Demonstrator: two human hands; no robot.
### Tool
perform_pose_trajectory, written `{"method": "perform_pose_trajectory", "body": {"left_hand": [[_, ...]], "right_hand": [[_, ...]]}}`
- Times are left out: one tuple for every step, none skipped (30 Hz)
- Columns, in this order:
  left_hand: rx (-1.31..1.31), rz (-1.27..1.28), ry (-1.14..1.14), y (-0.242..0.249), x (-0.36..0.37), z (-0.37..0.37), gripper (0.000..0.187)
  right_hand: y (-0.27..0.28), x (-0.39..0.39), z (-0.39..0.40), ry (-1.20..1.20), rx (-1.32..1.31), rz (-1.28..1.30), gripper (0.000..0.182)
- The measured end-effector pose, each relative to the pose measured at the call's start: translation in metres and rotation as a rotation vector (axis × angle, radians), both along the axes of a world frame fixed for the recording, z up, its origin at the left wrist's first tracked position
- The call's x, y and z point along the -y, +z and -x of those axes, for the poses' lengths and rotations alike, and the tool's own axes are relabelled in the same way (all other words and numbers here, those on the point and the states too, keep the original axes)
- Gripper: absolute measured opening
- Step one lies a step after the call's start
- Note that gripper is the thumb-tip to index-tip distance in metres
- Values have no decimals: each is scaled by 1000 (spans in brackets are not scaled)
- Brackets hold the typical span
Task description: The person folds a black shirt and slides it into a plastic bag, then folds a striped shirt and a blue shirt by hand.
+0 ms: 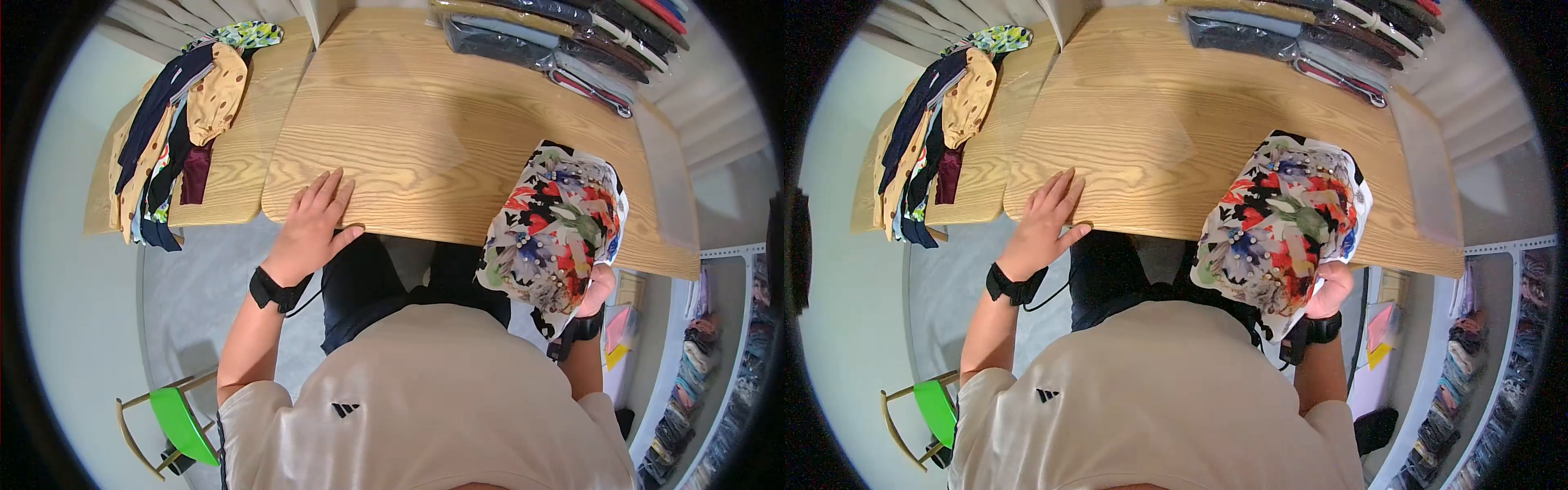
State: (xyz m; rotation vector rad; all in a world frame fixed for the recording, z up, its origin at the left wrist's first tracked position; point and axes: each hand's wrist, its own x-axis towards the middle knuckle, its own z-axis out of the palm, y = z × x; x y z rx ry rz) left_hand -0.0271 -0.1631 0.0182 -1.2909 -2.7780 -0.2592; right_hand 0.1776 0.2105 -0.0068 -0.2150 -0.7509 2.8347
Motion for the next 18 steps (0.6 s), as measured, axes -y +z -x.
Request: {"method": "perform_pose_trajectory", "body": {"left_hand": [[6,-42,10,-1,0,1,61],[11,-85,20,-2,-1,2,61],[11,-83,18,-4,-1,4,61],[33,-114,32,-6,0,7,57],[56,-145,46,-7,0,9,54],[56,-144,45,-4,-2,10,54],[79,-181,12,1,-7,12,58],[105,-218,-21,6,-11,14,64],[107,-218,-22,12,-16,13,64],[117,-232,-35,18,-22,12,70],[127,-245,-47,21,-28,11,76],[127,-246,-47,20,-33,13,76],[115,-284,-73,19,-38,13,77],[100,-321,-98,17,-41,15,77],[102,-320,-98,15,-42,17,77],[120,-337,-104,11,-43,19,78],[136,-354,-109,9,-44,21,79],[131,-355,-110,9,-45,22,79]], "right_hand": [[-1,-1,-1,33,-21,36,73],[-1,-1,0,64,-42,71,73],[0,-1,0,63,-43,72,73],[1,0,0,85,-52,76,72],[5,2,1,109,-62,80,71],[14,10,5,107,-63,82,71],[24,19,11,151,-192,24,62],[30,28,18,194,-319,-35,55],[31,33,24,209,-372,-196,50],[6,25,21,208,-370,-198,50],[-39,9,15,110,-176,-377,55],[-36,17,22,11,21,-552,61],[-30,22,29,150,-200,-277,62],[4,51,53,285,-418,6,64],[3,61,59,284,-416,6,64],[-1,69,65,331,-320,48,60],[-4,75,70,378,-225,88,58],[-8,80,75,424,-132,126,56]]}}
